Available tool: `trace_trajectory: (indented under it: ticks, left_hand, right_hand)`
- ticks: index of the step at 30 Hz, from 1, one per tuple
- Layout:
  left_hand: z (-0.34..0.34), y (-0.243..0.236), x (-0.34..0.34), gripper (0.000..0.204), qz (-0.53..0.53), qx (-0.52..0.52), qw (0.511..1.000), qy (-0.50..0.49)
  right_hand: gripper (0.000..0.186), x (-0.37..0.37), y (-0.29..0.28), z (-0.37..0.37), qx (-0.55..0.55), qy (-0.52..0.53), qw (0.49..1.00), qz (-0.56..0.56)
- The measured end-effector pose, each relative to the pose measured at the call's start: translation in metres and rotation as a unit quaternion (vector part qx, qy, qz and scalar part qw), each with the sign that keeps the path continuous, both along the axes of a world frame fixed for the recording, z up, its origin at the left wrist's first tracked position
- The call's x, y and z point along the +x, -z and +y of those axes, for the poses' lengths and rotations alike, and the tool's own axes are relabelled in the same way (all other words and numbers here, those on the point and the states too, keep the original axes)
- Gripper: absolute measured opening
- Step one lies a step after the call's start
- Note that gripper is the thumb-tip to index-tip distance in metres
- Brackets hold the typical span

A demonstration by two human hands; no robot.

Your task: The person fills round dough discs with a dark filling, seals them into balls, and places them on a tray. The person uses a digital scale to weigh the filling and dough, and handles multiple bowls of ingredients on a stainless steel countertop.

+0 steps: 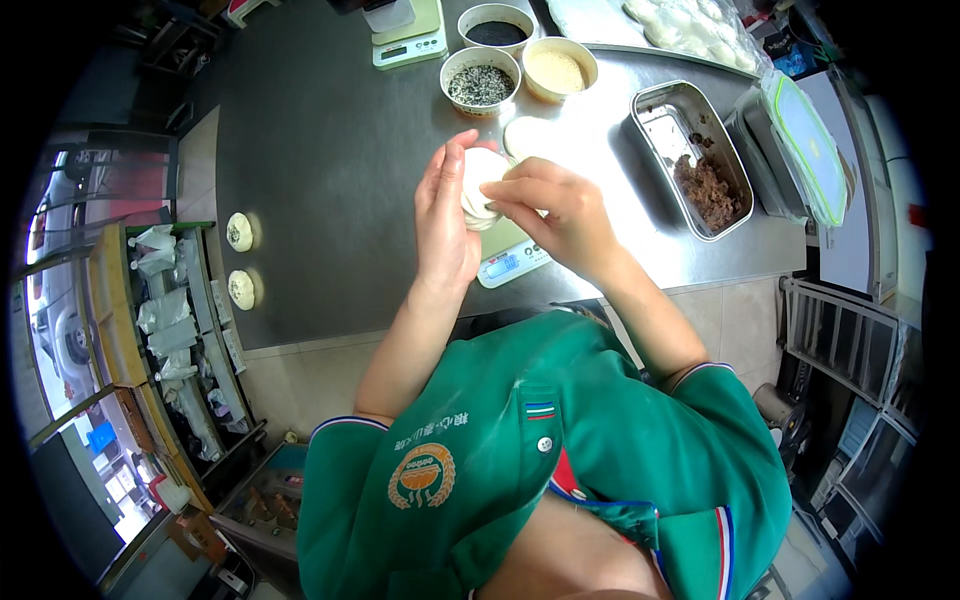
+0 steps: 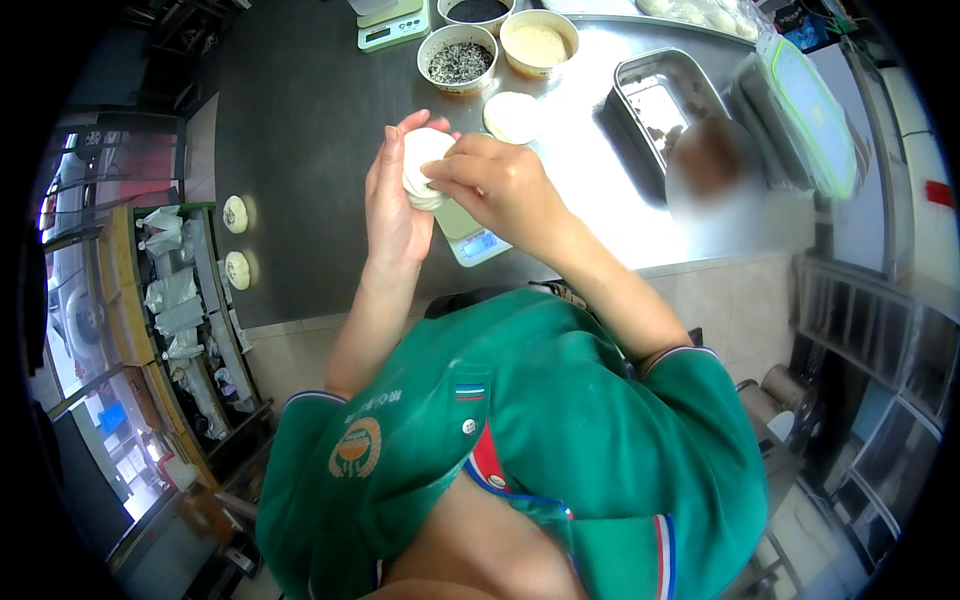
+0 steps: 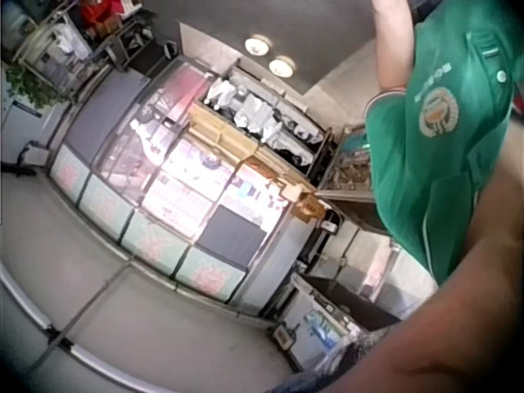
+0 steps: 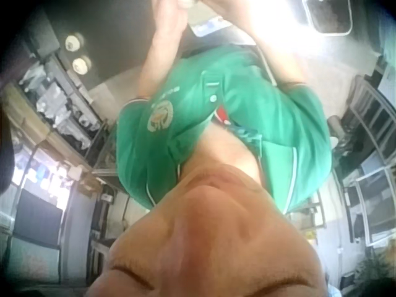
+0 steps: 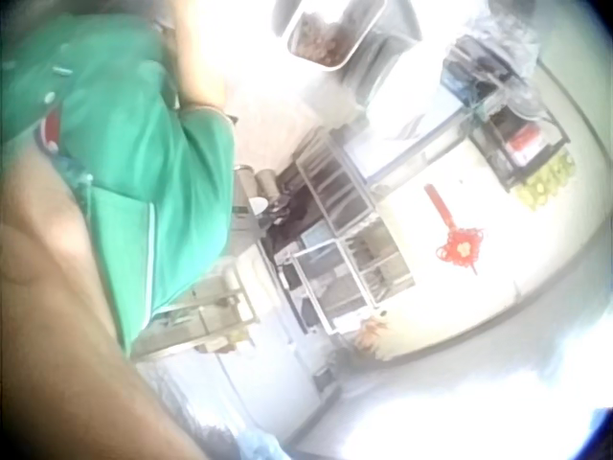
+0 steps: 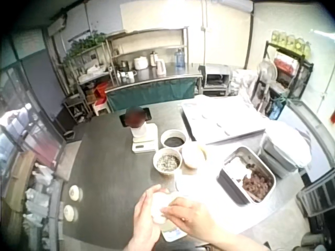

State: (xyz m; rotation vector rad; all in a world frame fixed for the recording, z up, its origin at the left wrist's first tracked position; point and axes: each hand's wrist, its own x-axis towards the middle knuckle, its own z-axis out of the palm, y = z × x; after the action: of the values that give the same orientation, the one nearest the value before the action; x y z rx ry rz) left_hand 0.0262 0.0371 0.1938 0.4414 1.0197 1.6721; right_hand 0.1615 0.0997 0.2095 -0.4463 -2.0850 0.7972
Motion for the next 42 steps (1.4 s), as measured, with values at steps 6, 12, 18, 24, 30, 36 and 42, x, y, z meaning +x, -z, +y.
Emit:
trace_trajectory:
  ticks: [6, 12, 18, 24, 30, 36, 42]
  left_hand:
    - [0.004, 0.013, 0.002, 0.051, -0.131, -0.024, 0.991, -0.024]
    - [0.009, 0.015, 0.003, 0.046, -0.099, -0.052, 0.992, 0.064]
    - [0.010, 0.023, -0.007, 0.041, -0.133, -0.124, 0.974, 0.136]
    - [0.015, 0.034, -0.013, 0.040, -0.108, -0.125, 0.971, 0.170]
    - [0.018, 0.036, -0.021, 0.039, -0.140, -0.121, 0.964, 0.189]
    - [0.012, 0.048, -0.024, 0.042, -0.157, -0.062, 0.958, 0.234]
    - [0.011, 0.022, -0.010, 0.064, -0.273, -0.017, 0.938, 0.211]
  right_hand:
    - [0.023, 0.004, 0.004, -0.013, -0.127, 0.079, 0.989, 0.014]
    - [0.030, 0.002, 0.010, 0.010, -0.038, 0.096, 0.994, -0.031]
    - [0.034, 0.006, 0.022, 0.028, 0.162, -0.058, 0.982, -0.077]
    - [0.022, 0.002, 0.025, 0.033, 0.199, -0.029, 0.977, -0.068]
    - [0.025, 0.001, 0.047, 0.040, 0.275, -0.037, 0.959, -0.050]
    - [0.026, 0.006, 0.056, 0.033, 0.282, 0.028, 0.958, -0.043]
    - [0.048, 0.017, 0.048, 0.013, 0.250, 0.091, 0.962, -0.057]
